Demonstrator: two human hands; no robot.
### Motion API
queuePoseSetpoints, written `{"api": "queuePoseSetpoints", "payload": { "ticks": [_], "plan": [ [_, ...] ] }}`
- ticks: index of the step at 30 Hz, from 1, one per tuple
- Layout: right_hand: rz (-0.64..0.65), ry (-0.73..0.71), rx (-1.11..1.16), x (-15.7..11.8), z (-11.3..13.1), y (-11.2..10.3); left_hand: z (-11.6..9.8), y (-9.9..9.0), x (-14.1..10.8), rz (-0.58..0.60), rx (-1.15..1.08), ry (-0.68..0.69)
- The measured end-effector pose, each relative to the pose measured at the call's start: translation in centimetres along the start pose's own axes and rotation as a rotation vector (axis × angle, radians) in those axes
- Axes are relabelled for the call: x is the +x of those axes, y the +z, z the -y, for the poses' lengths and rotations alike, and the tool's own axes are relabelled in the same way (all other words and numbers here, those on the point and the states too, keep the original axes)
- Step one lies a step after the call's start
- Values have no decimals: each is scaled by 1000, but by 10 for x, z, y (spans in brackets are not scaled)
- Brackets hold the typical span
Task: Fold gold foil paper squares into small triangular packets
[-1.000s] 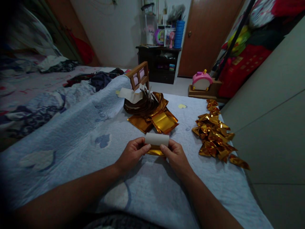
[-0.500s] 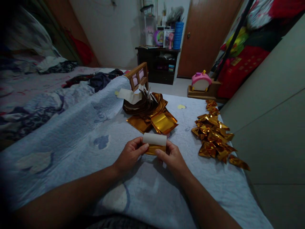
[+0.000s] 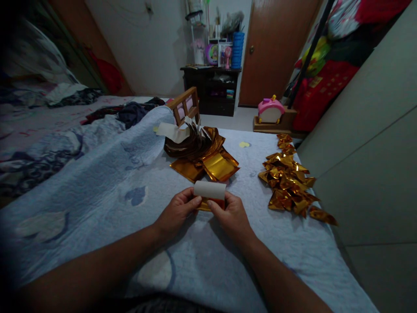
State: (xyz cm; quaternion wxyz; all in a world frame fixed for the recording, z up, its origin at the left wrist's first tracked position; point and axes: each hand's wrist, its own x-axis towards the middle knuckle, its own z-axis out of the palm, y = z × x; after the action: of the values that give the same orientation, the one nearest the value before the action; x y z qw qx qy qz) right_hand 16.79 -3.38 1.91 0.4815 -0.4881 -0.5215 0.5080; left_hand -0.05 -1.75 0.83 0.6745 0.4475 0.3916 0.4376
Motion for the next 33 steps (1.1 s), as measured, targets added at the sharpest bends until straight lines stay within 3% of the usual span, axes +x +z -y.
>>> {"api": "queuePoseSetpoints", "payload": {
  "ticks": [19, 27, 33],
  "plan": [
    [-67, -178, -114, -5, -3, 3, 3, 0, 5, 54, -131, -37],
    [-33, -40, -12, -1, -1, 0, 0, -1, 3, -50, -46, -5],
    [-26, 44, -10, 3, -6, -2, -4, 0, 2, -50, 66, 81]
  ]
}}
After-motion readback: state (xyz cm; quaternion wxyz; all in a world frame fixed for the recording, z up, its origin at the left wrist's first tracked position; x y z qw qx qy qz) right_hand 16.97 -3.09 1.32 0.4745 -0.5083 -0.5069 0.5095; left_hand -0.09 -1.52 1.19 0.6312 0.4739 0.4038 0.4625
